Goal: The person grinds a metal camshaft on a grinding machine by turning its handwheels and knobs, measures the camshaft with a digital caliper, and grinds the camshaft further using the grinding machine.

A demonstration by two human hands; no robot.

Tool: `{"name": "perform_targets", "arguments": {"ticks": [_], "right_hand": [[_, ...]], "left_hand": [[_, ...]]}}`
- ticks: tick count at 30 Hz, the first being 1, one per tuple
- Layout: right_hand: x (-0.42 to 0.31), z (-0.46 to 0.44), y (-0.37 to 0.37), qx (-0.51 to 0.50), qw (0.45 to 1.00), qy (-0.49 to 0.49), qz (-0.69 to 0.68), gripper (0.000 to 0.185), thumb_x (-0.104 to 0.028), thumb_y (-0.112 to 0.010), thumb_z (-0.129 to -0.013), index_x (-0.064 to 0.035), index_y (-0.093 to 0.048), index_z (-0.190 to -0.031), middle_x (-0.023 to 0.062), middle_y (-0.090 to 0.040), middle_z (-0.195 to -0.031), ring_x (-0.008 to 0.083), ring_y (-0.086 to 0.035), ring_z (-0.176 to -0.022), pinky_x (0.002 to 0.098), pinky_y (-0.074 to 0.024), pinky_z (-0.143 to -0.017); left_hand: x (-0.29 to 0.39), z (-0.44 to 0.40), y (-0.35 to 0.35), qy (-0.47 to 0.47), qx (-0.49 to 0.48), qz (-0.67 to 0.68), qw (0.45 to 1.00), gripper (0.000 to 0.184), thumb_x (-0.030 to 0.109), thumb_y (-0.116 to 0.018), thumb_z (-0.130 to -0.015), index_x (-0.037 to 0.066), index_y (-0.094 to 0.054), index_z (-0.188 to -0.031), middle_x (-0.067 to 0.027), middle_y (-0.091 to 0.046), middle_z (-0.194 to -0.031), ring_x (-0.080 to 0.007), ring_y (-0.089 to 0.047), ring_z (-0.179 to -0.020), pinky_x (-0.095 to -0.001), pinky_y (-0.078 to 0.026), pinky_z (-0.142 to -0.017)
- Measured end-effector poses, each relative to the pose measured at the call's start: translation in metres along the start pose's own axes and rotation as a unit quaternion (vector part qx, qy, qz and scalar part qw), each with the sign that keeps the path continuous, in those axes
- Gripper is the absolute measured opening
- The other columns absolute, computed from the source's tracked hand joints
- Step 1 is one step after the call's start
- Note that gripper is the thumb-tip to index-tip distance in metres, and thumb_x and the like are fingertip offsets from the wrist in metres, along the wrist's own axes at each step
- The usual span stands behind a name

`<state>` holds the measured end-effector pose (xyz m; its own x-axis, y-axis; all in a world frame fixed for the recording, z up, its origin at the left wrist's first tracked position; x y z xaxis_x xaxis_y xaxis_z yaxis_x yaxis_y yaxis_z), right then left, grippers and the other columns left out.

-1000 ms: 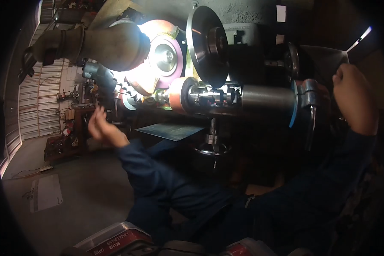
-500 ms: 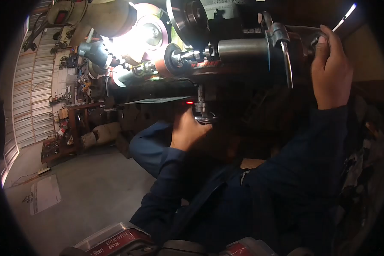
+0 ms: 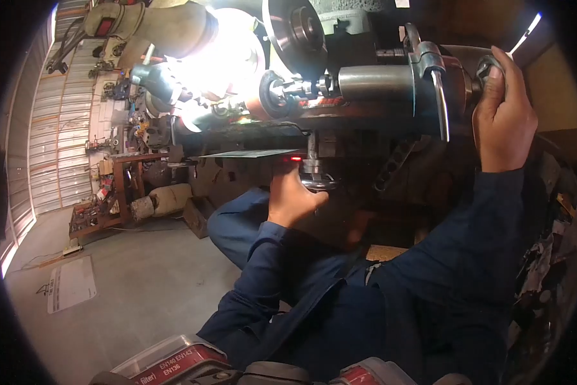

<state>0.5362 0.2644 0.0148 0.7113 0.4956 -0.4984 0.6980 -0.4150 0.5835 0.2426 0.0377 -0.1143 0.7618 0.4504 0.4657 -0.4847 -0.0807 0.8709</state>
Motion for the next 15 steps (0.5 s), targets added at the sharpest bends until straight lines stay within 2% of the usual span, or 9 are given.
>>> {"name": "perform_targets", "arguments": {"ticks": [1,4,5,8,9,12,13,15], "right_hand": [[0.0,0.0,0.0,0.0,1.0,-0.001,0.002,0.025,-0.018,-0.049,-0.096,-0.0062,-0.061,-0.115,0.0152,-0.065,-0.109,0.0314,-0.064,-0.099,0.0354,-0.0508,-0.084],[0.0,0.0,0.0,0.006,1.0,0.006,0.001,0.025,-0.018,-0.049,-0.097,-0.007,-0.062,-0.115,0.0149,-0.065,-0.109,0.0308,-0.065,-0.099,0.035,-0.051,-0.083],[0.0,0.0,0.0,0.01,1.0,0.01,0.0,0.025,-0.018,-0.049,-0.097,-0.0074,-0.062,-0.115,0.0148,-0.066,-0.108,0.0306,-0.065,-0.098,0.0348,-0.051,-0.082],[0.002,0.0,-0.001,-0.004,1.0,0.003,0.002,0.025,-0.018,-0.049,-0.096,-0.008,-0.063,-0.115,0.0142,-0.066,-0.107,0.03,-0.065,-0.096,0.0345,-0.0512,-0.081],[0.002,0.0,0.0,-0.003,1.0,0.004,0.005,0.025,-0.018,-0.049,-0.096,-0.0081,-0.063,-0.115,0.0141,-0.066,-0.107,0.0299,-0.066,-0.095,0.0345,-0.0513,-0.08],[0.001,0.002,0.0,-0.003,1.0,0.002,0.008,0.024,-0.018,-0.05,-0.096,-0.0085,-0.063,-0.115,0.0137,-0.067,-0.106,0.0294,-0.066,-0.094,0.0345,-0.0513,-0.08],[0.002,0.002,-0.001,-0.004,1.0,-0.001,0.007,0.024,-0.018,-0.05,-0.096,-0.0087,-0.063,-0.115,0.0136,-0.067,-0.106,0.0293,-0.066,-0.094,0.0344,-0.0513,-0.079],[0.003,0.001,-0.001,0.002,1.0,-0.005,0.016,0.024,-0.019,-0.05,-0.096,-0.009,-0.063,-0.114,0.0136,-0.067,-0.106,0.029,-0.066,-0.094,0.0341,-0.0512,-0.079]], "left_hand": [[0.001,-0.001,0.004,0.017,-0.01,0.001,1.0,0.068,0.027,-0.074,-0.054,-0.004,-0.055,-0.112,-0.0254,-0.064,-0.097,-0.0411,-0.063,-0.087,-0.0454,-0.051,-0.081],[-0.037,-0.004,-0.005,-0.009,-0.05,0.048,0.998,0.073,0.027,-0.073,-0.054,-0.006,-0.055,-0.117,-0.0272,-0.063,-0.1,-0.0371,-0.065,-0.089,-0.042,-0.051,-0.081],[-0.047,-0.004,-0.009,0.012,-0.081,0.109,0.991,0.072,0.018,-0.072,-0.055,-0.006,-0.055,-0.121,-0.0226,-0.065,-0.103,-0.0277,-0.067,-0.09,-0.0353,-0.051,-0.081],[-0.092,-0.001,-0.039,0.05,-0.112,0.305,0.945,0.07,0.007,-0.07,-0.057,-0.007,-0.053,-0.123,-0.0144,-0.065,-0.105,-0.0194,-0.064,-0.091,-0.0302,-0.049,-0.082],[-0.096,0.003,-0.046,0.098,-0.133,0.444,0.88,0.069,0.0,-0.067,-0.058,-0.006,-0.051,-0.125,-0.0088,-0.063,-0.107,-0.0164,-0.06,-0.093,-0.0288,-0.048,-0.083],[-0.092,0.003,-0.038,0.097,-0.126,0.393,0.906,0.066,0.003,-0.067,-0.061,-0.004,-0.051,-0.125,-0.011,-0.063,-0.109,-0.0189,-0.062,-0.094,-0.0298,-0.048,-0.084],[-0.071,-0.001,-0.017,0.003,-0.075,0.221,0.972,0.059,0.003,-0.065,-0.064,-0.001,-0.054,-0.122,-0.0171,-0.065,-0.108,-0.027,-0.065,-0.095,-0.0331,-0.049,-0.086],[-0.06,-0.001,-0.007,0.006,-0.017,0.092,0.996,0.055,0.004,-0.064,-0.065,-0.001,-0.055,-0.12,-0.0214,-0.065,-0.105,-0.033,-0.064,-0.096,-0.0362,-0.049,-0.086]]}}
Point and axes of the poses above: each hand's wrist, its own z-axis away from the middle knuckle, its own y-axis out of the back of the hand, x = y × z, the point moved 8 cm from there along -z, towards the middle knuckle
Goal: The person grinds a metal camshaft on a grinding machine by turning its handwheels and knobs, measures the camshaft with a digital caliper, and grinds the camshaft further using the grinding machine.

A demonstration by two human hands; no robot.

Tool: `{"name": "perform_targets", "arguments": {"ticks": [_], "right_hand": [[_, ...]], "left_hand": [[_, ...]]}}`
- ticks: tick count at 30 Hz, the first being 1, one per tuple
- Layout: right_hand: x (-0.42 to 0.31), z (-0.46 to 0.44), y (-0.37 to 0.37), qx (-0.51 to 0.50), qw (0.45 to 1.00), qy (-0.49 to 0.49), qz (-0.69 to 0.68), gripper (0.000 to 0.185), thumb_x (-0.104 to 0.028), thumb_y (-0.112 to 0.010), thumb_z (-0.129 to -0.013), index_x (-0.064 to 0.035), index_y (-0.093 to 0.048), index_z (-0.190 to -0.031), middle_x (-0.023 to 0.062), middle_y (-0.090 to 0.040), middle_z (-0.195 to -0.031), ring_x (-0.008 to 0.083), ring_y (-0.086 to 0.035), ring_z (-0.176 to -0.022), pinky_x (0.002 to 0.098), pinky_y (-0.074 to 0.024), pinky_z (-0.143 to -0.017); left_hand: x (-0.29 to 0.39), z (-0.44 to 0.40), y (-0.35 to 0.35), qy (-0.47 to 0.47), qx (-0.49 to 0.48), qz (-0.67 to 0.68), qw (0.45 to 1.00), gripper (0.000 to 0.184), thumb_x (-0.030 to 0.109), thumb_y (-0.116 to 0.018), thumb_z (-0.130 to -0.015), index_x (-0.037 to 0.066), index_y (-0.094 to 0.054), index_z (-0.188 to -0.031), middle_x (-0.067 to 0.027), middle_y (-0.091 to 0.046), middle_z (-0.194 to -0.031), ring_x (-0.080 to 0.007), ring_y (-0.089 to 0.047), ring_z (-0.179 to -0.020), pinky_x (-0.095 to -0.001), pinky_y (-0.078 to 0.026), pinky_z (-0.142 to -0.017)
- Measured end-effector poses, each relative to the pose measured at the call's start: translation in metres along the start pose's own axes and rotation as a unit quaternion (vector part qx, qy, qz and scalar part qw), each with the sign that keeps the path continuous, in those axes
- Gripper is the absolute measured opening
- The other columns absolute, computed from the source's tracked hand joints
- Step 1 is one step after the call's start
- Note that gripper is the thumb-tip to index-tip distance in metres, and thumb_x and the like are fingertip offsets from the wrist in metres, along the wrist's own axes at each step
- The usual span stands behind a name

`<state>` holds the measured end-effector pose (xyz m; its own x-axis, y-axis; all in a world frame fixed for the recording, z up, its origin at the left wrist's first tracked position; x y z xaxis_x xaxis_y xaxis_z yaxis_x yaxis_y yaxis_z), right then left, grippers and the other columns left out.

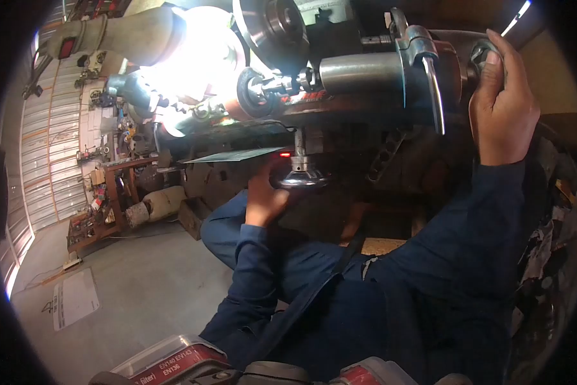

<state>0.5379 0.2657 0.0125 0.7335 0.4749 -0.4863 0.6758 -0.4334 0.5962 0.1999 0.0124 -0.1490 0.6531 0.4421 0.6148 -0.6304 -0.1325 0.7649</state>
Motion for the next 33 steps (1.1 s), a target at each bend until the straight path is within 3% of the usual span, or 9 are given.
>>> {"name": "perform_targets", "arguments": {"ticks": [2,6,12,15,18,21,24,26,33], "right_hand": [[-0.003,0.001,0.001,-0.002,1.0,0.001,0.012,0.025,-0.019,-0.05,-0.096,-0.0093,-0.063,-0.114,0.0136,-0.067,-0.105,0.0287,-0.066,-0.093,0.0338,-0.0512,-0.079],[-0.001,0.002,0.0,-0.006,1.0,-0.003,0.003,0.025,-0.021,-0.05,-0.096,-0.0099,-0.063,-0.115,0.0136,-0.067,-0.104,0.0283,-0.066,-0.093,0.0333,-0.0512,-0.078],[0.002,0.003,0.0,-0.004,1.0,-0.003,0.0,0.026,-0.023,-0.05,-0.097,-0.0115,-0.064,-0.115,0.0133,-0.067,-0.103,0.0274,-0.066,-0.092,0.0327,-0.0512,-0.078],[0.001,0.003,0.0,-0.003,1.0,-0.004,0.007,0.025,-0.023,-0.05,-0.097,-0.012,-0.064,-0.115,0.0133,-0.067,-0.103,0.027,-0.067,-0.091,0.0325,-0.0513,-0.077],[-0.001,0.003,0.0,0.005,1.0,0.002,0.012,0.025,-0.023,-0.05,-0.097,-0.0124,-0.064,-0.115,0.013,-0.067,-0.103,0.0268,-0.067,-0.09,0.0324,-0.0514,-0.076],[0.0,0.004,-0.001,0.006,1.0,0.004,0.008,0.027,-0.026,-0.048,-0.098,-0.0137,-0.063,-0.117,0.0127,-0.068,-0.1,0.0247,-0.067,-0.086,0.0318,-0.0511,-0.074],[0.002,0.005,-0.002,0.008,1.0,0.008,0.013,0.03,-0.03,-0.044,-0.1,-0.0159,-0.061,-0.121,0.0127,-0.068,-0.097,0.02,-0.066,-0.078,0.0303,-0.0506,-0.072],[0.002,0.005,-0.002,0.01,1.0,0.013,0.019,0.03,-0.029,-0.044,-0.1,-0.0161,-0.061,-0.121,0.0126,-0.068,-0.098,0.0192,-0.065,-0.078,0.03,-0.0503,-0.072],[0.006,0.002,-0.004,-0.026,0.999,-0.042,-0.013,0.029,-0.024,-0.045,-0.099,-0.0119,-0.062,-0.119,0.0138,-0.067,-0.104,0.0255,-0.067,-0.093,0.0322,-0.0503,-0.079]], "left_hand": [[0.014,0.004,-0.005,0.007,0.046,-0.06,0.997,0.046,0.004,-0.064,-0.066,-0.001,-0.06,-0.111,-0.0253,-0.065,-0.097,-0.0396,-0.062,-0.096,-0.0407,-0.049,-0.086],[0.003,0.003,-0.008,0.006,0.092,-0.051,0.994,0.038,0.002,-0.065,-0.065,-0.002,-0.066,-0.102,-0.0254,-0.066,-0.095,-0.038,-0.065,-0.092,-0.0386,-0.05,-0.084],[-0.042,0.003,-0.024,0.082,0.012,0.13,0.988,0.045,0.004,-0.076,-0.061,-0.001,-0.065,-0.104,-0.017,-0.068,-0.099,-0.0257,-0.066,-0.092,-0.0331,-0.05,-0.083],[-0.107,0.007,-0.052,0.116,0.033,0.182,0.976,0.051,0.006,-0.078,-0.065,0.001,-0.06,-0.112,-0.0137,-0.064,-0.108,-0.0212,-0.062,-0.096,-0.0312,-0.05,-0.083],[-0.13,0.004,-0.081,0.148,-0.062,0.259,0.952,0.056,0.002,-0.076,-0.068,0.002,-0.053,-0.12,-0.0122,-0.061,-0.113,-0.0194,-0.06,-0.099,-0.0296,-0.051,-0.084],[-0.133,0.005,-0.095,0.184,-0.097,0.321,0.924,0.059,-0.001,-0.073,-0.071,0.002,-0.049,-0.125,-0.0109,-0.061,-0.112,-0.0172,-0.06,-0.099,-0.0283,-0.05,-0.084],[-0.114,0.004,-0.089,0.159,-0.119,0.286,0.937,0.051,0.001,-0.071,-0.075,0.001,-0.052,-0.122,-0.0105,-0.062,-0.11,-0.0163,-0.06,-0.098,-0.0279,-0.05,-0.083],[-0.1,0.001,-0.088,0.094,-0.148,0.239,0.955,0.047,0.004,-0.071,-0.077,0.001,-0.054,-0.121,-0.0104,-0.063,-0.109,-0.0164,-0.06,-0.098,-0.0285,-0.049,-0.084],[-0.132,0.001,-0.088,0.114,-0.072,0.193,0.972,0.038,0.007,-0.07,-0.079,-0.001,-0.058,-0.115,-0.012,-0.064,-0.109,-0.0195,-0.059,-0.1,-0.0313,-0.046,-0.091]]}}
Point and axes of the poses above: each hand's wrist, its own z-axis away from the middle knuckle, its own y-axis out of the back of the hand, x = y × z, the point moved 8 cm from there along -z, towards the middle knuckle
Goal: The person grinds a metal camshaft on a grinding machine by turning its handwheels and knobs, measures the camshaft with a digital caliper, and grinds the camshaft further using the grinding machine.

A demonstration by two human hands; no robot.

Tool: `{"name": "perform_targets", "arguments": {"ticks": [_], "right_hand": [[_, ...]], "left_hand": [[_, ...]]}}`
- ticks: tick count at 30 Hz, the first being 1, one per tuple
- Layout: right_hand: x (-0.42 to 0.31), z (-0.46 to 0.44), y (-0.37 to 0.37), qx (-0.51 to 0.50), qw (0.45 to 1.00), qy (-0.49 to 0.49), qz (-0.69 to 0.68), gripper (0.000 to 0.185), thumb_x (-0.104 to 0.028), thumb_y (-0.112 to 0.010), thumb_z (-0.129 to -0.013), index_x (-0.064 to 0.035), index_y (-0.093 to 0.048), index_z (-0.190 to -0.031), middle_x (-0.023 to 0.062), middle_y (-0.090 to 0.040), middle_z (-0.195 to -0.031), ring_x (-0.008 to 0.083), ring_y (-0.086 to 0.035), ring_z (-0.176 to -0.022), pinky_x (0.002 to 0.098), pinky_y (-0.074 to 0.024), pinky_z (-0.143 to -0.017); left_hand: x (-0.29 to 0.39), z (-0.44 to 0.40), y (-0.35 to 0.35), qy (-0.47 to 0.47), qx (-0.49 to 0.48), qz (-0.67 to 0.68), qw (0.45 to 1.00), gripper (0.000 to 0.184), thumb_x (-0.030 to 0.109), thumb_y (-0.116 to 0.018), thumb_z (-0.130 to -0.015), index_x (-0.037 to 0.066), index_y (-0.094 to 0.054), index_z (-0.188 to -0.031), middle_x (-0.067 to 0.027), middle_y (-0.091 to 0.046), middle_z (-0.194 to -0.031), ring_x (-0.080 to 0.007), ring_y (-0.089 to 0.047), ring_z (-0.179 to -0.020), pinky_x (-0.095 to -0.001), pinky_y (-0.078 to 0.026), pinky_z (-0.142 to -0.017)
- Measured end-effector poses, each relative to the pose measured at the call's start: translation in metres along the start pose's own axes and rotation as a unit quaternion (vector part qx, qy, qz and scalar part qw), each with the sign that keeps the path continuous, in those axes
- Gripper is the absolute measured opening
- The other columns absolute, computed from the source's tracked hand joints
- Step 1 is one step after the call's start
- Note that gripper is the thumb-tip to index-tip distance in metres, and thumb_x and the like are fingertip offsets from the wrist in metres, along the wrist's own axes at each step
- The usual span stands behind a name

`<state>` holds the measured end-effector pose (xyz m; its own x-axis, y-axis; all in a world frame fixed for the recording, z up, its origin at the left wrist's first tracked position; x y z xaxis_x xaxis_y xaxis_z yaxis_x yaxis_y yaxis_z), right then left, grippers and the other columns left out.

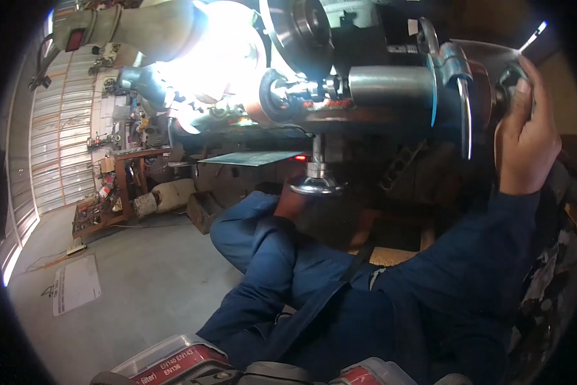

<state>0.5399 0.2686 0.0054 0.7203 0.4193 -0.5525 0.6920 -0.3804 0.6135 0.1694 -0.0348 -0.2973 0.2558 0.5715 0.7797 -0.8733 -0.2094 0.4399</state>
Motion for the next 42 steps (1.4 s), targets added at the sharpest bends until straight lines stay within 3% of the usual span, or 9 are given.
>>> {"name": "perform_targets", "arguments": {"ticks": [1,5,11,16,21,25,29,35,42], "right_hand": [[-0.003,0.0,0.001,0.006,1.0,0.009,-0.003,0.029,-0.024,-0.045,-0.099,-0.0112,-0.062,-0.119,0.0136,-0.067,-0.105,0.0252,-0.066,-0.094,0.0319,-0.0503,-0.08],[-0.008,-0.001,0.001,0.006,1.0,0.01,-0.009,0.029,-0.022,-0.045,-0.099,-0.0091,-0.061,-0.12,0.0137,-0.067,-0.107,0.0239,-0.066,-0.096,0.0307,-0.0502,-0.082],[-0.007,0.0,-0.001,-0.004,1.0,0.007,-0.013,0.029,-0.021,-0.045,-0.1,-0.0088,-0.061,-0.121,0.0144,-0.067,-0.106,0.0219,-0.066,-0.095,0.0302,-0.0506,-0.081],[-0.004,-0.005,-0.003,-0.032,0.999,0.017,-0.005,0.029,-0.021,-0.045,-0.1,-0.0087,-0.06,-0.121,0.014,-0.068,-0.104,0.0216,-0.067,-0.093,0.0305,-0.0507,-0.08],[-0.001,-0.013,-0.006,-0.074,0.997,0.004,0.027,0.028,-0.019,-0.045,-0.099,-0.0078,-0.06,-0.12,0.0149,-0.067,-0.103,0.0244,-0.067,-0.092,0.0318,-0.0504,-0.079],[0.006,-0.019,-0.011,-0.124,0.991,-0.008,0.05,0.031,-0.023,-0.042,-0.101,-0.0086,-0.058,-0.123,0.0135,-0.064,-0.114,0.0253,-0.062,-0.107,0.0323,-0.0467,-0.089],[0.008,-0.024,-0.015,-0.142,0.985,-0.018,0.094,0.031,-0.024,-0.042,-0.101,-0.0087,-0.059,-0.121,0.0151,-0.065,-0.112,0.0279,-0.062,-0.105,0.0336,-0.047,-0.088],[0.009,-0.025,-0.015,-0.138,0.986,-0.035,0.092,0.03,-0.024,-0.043,-0.1,-0.0085,-0.06,-0.119,0.0178,-0.066,-0.106,0.03,-0.064,-0.1,0.0346,-0.0482,-0.085],[0.005,-0.026,-0.015,-0.147,0.984,-0.032,0.098,0.03,-0.022,-0.044,-0.1,-0.0077,-0.059,-0.12,0.0167,-0.066,-0.107,0.0275,-0.063,-0.103,0.0339,-0.0476,-0.086]], "left_hand": [[-0.008,0.001,0.002,0.016,0.051,0.089,0.995,0.038,0.005,-0.07,-0.077,-0.001,-0.059,-0.113,-0.0123,-0.064,-0.109,-0.0195,-0.059,-0.102,-0.031,-0.045,-0.092],[0.049,0.019,0.008,0.011,0.089,0.121,0.989,0.044,0.004,-0.074,-0.072,-0.002,-0.06,-0.113,-0.013,-0.065,-0.108,-0.0202,-0.06,-0.102,-0.0316,-0.046,-0.093],[0.013,0.005,0.004,0.019,0.053,0.144,0.988,0.044,0.006,-0.075,-0.07,-0.001,-0.061,-0.112,-0.0134,-0.065,-0.106,-0.0205,-0.061,-0.101,-0.0319,-0.047,-0.092],[-0.011,-0.001,0.002,-0.067,0.051,0.078,0.993,0.024,0.004,-0.063,-0.084,0.0,-0.063,-0.108,-0.0097,-0.068,-0.099,-0.0171,-0.065,-0.089,-0.031,-0.054,-0.08],[-0.054,-0.011,-0.004,0.007,-0.002,0.15,0.989,0.043,0.005,-0.072,-0.075,0.001,-0.059,-0.115,-0.014,-0.061,-0.114,-0.0216,-0.056,-0.109,-0.0334,-0.043,-0.097],[-0.038,-0.004,-0.002,-0.009,-0.001,0.124,0.992,0.045,0.006,-0.072,-0.075,0.001,-0.055,-0.117,-0.014,-0.058,-0.116,-0.0219,-0.055,-0.111,-0.0341,-0.042,-0.098],[-0.002,0.011,0.003,-0.01,0.042,0.106,0.993,0.048,0.006,-0.073,-0.075,0.001,-0.054,-0.119,-0.0138,-0.058,-0.117,-0.0221,-0.055,-0.111,-0.0344,-0.041,-0.099],[-0.056,0.0,-0.006,0.02,-0.012,0.136,0.99,0.056,0.011,-0.076,-0.073,0.002,-0.052,-0.123,-0.0139,-0.056,-0.12,-0.0231,-0.052,-0.114,-0.0354,-0.039,-0.102],[-0.031,0.004,-0.006,0.031,-0.006,0.131,0.991,0.063,0.016,-0.078,-0.072,0.001,-0.049,-0.126,-0.0145,-0.054,-0.124,-0.0243,-0.049,-0.117,-0.0365,-0.036,-0.103]]}}
Point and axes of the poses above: each hand's wrist, its own z-axis away from the middle knuckle, its own y-axis out of the back of the hand, x = y × z, the point moved 8 cm from there along -z, towards the middle knuckle
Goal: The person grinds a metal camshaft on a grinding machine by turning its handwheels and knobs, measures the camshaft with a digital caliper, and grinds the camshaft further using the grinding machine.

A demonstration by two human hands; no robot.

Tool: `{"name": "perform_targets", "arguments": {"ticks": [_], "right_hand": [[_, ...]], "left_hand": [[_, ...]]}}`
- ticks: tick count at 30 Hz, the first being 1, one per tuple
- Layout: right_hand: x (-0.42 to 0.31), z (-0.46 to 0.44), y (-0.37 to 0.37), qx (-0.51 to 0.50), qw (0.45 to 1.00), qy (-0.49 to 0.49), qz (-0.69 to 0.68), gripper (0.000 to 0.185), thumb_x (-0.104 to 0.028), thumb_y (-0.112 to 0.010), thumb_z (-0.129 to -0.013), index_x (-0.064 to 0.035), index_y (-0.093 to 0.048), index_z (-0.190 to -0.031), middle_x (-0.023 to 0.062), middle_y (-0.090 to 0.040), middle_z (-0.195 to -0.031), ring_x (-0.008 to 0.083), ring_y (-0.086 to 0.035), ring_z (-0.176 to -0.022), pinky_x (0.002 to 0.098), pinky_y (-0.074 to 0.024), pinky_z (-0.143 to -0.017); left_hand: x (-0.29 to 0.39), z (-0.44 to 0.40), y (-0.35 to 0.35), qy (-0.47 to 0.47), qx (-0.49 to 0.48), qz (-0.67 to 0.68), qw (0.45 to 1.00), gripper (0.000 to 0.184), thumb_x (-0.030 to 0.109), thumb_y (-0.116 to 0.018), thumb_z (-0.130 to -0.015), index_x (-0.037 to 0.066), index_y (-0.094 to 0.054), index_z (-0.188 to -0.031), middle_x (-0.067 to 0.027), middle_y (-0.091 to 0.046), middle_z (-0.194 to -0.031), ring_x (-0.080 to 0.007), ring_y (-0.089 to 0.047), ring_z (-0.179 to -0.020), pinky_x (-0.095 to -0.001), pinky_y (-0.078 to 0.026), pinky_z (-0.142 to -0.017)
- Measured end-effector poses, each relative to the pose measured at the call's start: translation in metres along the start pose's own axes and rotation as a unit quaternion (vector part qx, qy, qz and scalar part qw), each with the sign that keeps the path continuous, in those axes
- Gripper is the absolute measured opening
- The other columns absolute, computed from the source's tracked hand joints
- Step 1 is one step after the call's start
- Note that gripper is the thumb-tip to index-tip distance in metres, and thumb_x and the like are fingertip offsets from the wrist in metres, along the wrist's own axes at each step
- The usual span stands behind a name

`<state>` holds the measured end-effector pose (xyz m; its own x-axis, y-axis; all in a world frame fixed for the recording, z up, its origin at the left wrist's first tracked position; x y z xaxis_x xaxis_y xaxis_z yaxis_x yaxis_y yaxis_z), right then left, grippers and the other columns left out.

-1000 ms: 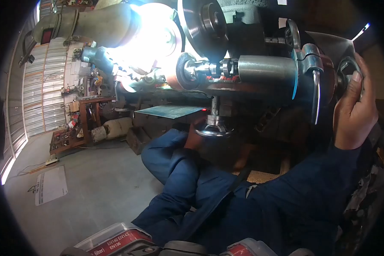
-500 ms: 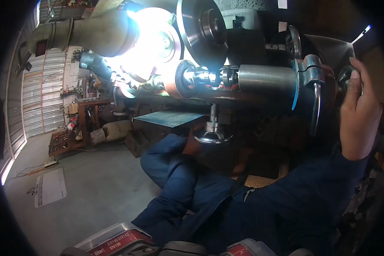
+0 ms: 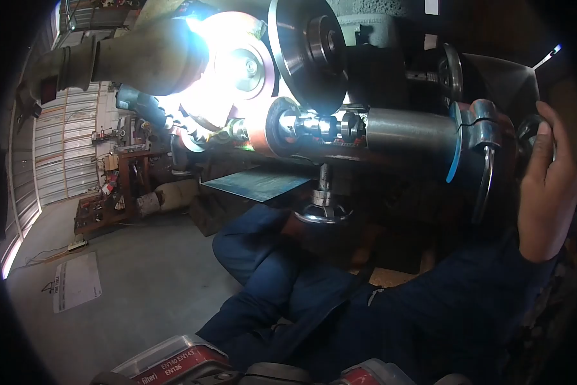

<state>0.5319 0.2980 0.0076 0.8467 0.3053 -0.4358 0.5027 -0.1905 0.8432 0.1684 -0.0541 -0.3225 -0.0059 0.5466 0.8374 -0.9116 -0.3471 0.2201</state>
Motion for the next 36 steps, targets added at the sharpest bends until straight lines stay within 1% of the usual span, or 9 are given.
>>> {"name": "perform_targets", "arguments": {"ticks": [5,10,12,15,16,18,20,22,36], "right_hand": [[-0.006,0.009,0.006,0.06,0.995,0.024,-0.076,0.034,-0.018,-0.041,-0.1,-0.0009,-0.055,-0.125,0.0172,-0.06,-0.12,0.0274,-0.058,-0.112,0.0343,-0.0445,-0.094],[-0.006,0.049,0.004,0.139,0.975,0.058,-0.164,0.04,-0.015,-0.034,-0.102,0.0109,-0.042,-0.131,0.0233,-0.05,-0.132,0.0327,-0.051,-0.122,0.0369,-0.0395,-0.102],[0.007,0.058,0.002,0.178,0.974,0.09,-0.11,0.041,-0.014,-0.031,-0.101,0.0121,-0.041,-0.131,0.0255,-0.048,-0.132,0.034,-0.05,-0.122,0.0381,-0.0398,-0.102],[0.005,0.068,-0.001,0.229,0.968,0.102,-0.005,0.043,-0.017,-0.031,-0.101,0.0136,-0.041,-0.129,0.0267,-0.051,-0.128,0.0351,-0.055,-0.115,0.0395,-0.0444,-0.098],[0.0,0.068,0.0,0.237,0.963,0.12,0.052,0.042,-0.017,-0.032,-0.101,0.0135,-0.043,-0.128,0.0268,-0.052,-0.127,0.0357,-0.057,-0.112,0.0397,-0.0457,-0.096],[-0.009,0.066,-0.002,0.279,0.923,0.217,0.153,0.042,-0.018,-0.033,-0.1,0.0132,-0.044,-0.125,0.0273,-0.053,-0.124,0.0365,-0.059,-0.109,0.0405,-0.0473,-0.094],[-0.012,0.069,-0.013,0.361,0.822,0.36,0.253,0.041,-0.019,-0.034,-0.1,0.0128,-0.046,-0.123,0.0282,-0.054,-0.122,0.037,-0.059,-0.108,0.0417,-0.0479,-0.093],[-0.005,0.072,-0.009,0.344,0.808,0.39,0.279,0.042,-0.02,-0.034,-0.1,0.0127,-0.045,-0.123,0.0282,-0.054,-0.122,0.0368,-0.059,-0.108,0.042,-0.0476,-0.093],[0.012,0.065,-0.006,0.265,0.919,0.243,0.164,0.046,-0.026,-0.034,-0.1,0.0107,-0.044,-0.126,0.0274,-0.053,-0.123,0.0363,-0.058,-0.109,0.0415,-0.0464,-0.095]], "left_hand": [[0.017,0.01,0.007,0.038,0.005,0.013,0.999,0.068,0.02,-0.08,-0.072,0.001,-0.048,-0.129,-0.015,-0.052,-0.126,-0.0252,-0.047,-0.12,-0.0372,-0.035,-0.105],[0.173,0.063,0.025,0.067,-0.032,0.109,0.991,0.073,0.025,-0.081,-0.071,0.001,-0.046,-0.131,-0.0155,-0.051,-0.129,-0.0261,-0.045,-0.123,-0.038,-0.033,-0.106],[0.2,0.06,0.013,0.057,-0.093,0.069,0.992,0.076,0.026,-0.082,-0.071,0.001,-0.045,-0.132,-0.0157,-0.05,-0.13,-0.0265,-0.044,-0.124,-0.0383,-0.033,-0.107],[0.239,0.032,-0.045,-0.111,-0.192,-0.299,0.928,0.109,0.048,-0.085,-0.058,0.0,-0.032,-0.14,-0.0221,-0.038,-0.14,-0.0362,-0.031,-0.134,-0.0439,-0.024,-0.111],[0.234,0.026,-0.054,-0.044,-0.186,-0.304,0.933,0.118,0.051,-0.085,-0.054,-0.002,-0.025,-0.142,-0.0252,-0.034,-0.141,-0.0377,-0.028,-0.136,-0.0448,-0.022,-0.112],[0.237,0.02,-0.056,-0.067,-0.111,-0.333,0.934,0.119,0.049,-0.086,-0.054,-0.004,-0.024,-0.141,-0.0259,-0.035,-0.14,-0.0388,-0.026,-0.136,-0.0452,-0.021,-0.112],[0.241,0.019,-0.057,-0.051,-0.092,-0.332,0.937,0.103,0.041,-0.088,-0.056,-0.003,-0.036,-0.132,-0.0222,-0.044,-0.13,-0.035,-0.039,-0.127,-0.0431,-0.031,-0.106],[0.238,0.019,-0.057,-0.019,-0.095,-0.328,0.94,0.092,0.037,-0.088,-0.057,-0.002,-0.042,-0.127,-0.02,-0.05,-0.124,-0.0327,-0.047,-0.121,-0.0418,-0.037,-0.102],[0.188,0.016,-0.049,0.032,-0.263,-0.132,0.955,0.081,0.033,-0.082,-0.068,0.0,-0.042,-0.131,-0.0169,-0.051,-0.125,-0.0291,-0.05,-0.118,-0.0397,-0.04,-0.098]]}}
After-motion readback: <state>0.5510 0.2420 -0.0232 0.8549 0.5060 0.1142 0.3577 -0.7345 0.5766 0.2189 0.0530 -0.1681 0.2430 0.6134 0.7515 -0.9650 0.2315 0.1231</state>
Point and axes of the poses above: each hand's wrist, its own z-axis away from the middle knuckle, its own y-axis out of the back of the hand, x = y × z, the point moved 8 cm from there along -z, towards the middle knuckle
